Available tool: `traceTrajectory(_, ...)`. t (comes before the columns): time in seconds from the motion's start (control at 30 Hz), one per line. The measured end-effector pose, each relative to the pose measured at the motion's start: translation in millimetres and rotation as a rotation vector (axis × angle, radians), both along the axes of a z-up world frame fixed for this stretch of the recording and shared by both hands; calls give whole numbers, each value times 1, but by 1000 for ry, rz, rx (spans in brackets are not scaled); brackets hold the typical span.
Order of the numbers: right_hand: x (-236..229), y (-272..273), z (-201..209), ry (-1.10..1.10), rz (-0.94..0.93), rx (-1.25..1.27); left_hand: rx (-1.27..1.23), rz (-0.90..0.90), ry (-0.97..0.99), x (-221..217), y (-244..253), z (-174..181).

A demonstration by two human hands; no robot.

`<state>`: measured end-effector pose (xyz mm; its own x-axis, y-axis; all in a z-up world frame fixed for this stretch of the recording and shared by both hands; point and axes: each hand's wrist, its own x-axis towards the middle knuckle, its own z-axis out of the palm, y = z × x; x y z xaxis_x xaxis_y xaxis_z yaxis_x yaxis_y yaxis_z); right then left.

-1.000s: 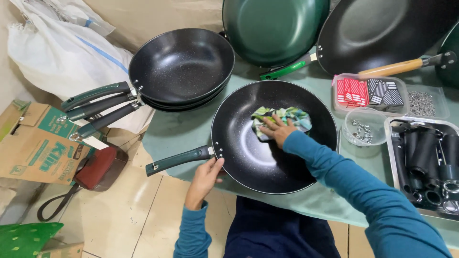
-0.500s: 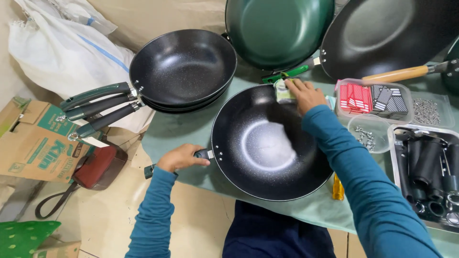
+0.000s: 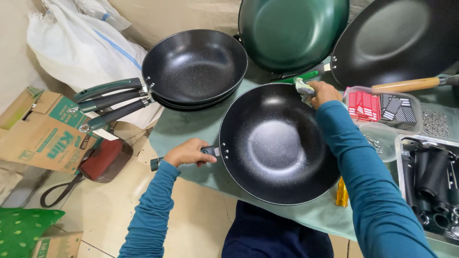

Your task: The person attaches a handle to a wok using a screw and nut, then wipes the wok's interior and exterior with a cloth. They handle multiple woks, stacking them on a table.

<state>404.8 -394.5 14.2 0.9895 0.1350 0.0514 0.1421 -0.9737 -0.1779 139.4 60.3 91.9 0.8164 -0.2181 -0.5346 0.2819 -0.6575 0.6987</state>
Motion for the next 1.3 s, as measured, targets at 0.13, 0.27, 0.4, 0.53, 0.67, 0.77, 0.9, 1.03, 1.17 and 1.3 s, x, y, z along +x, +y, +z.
traceTrajectory(0.13,-32,-2,44,-144,50,91,58,3,-50,-5,-12,19)
traceTrajectory(0.27,-32,-20,52,-323,69,102,190,30,-185,-13,-19,24)
traceTrajectory(0.4,-58,-24,82,-426,43,132,357,41,-313,-17,-23,16)
traceTrajectory(0.53,-74,-34,94,-582,60,112,404,37,-358,-28,-31,23)
traceTrajectory(0.67,-96,-42,113,-749,98,139,443,73,-454,-38,-40,26)
traceTrajectory(0.77,-109,-46,125,-834,93,135,460,86,-536,-43,-46,26)
traceTrajectory(0.9,-127,-53,140,-915,76,130,475,93,-640,-49,-51,19)
traceTrajectory(1.03,-144,-59,149,-995,79,135,461,96,-726,-57,-58,16)
traceTrajectory(1.17,-163,-64,158,-1092,101,158,502,107,-907,-63,-59,10)
traceTrajectory(1.3,-197,-61,173,-1174,107,200,610,117,-1209,-60,-57,-6)
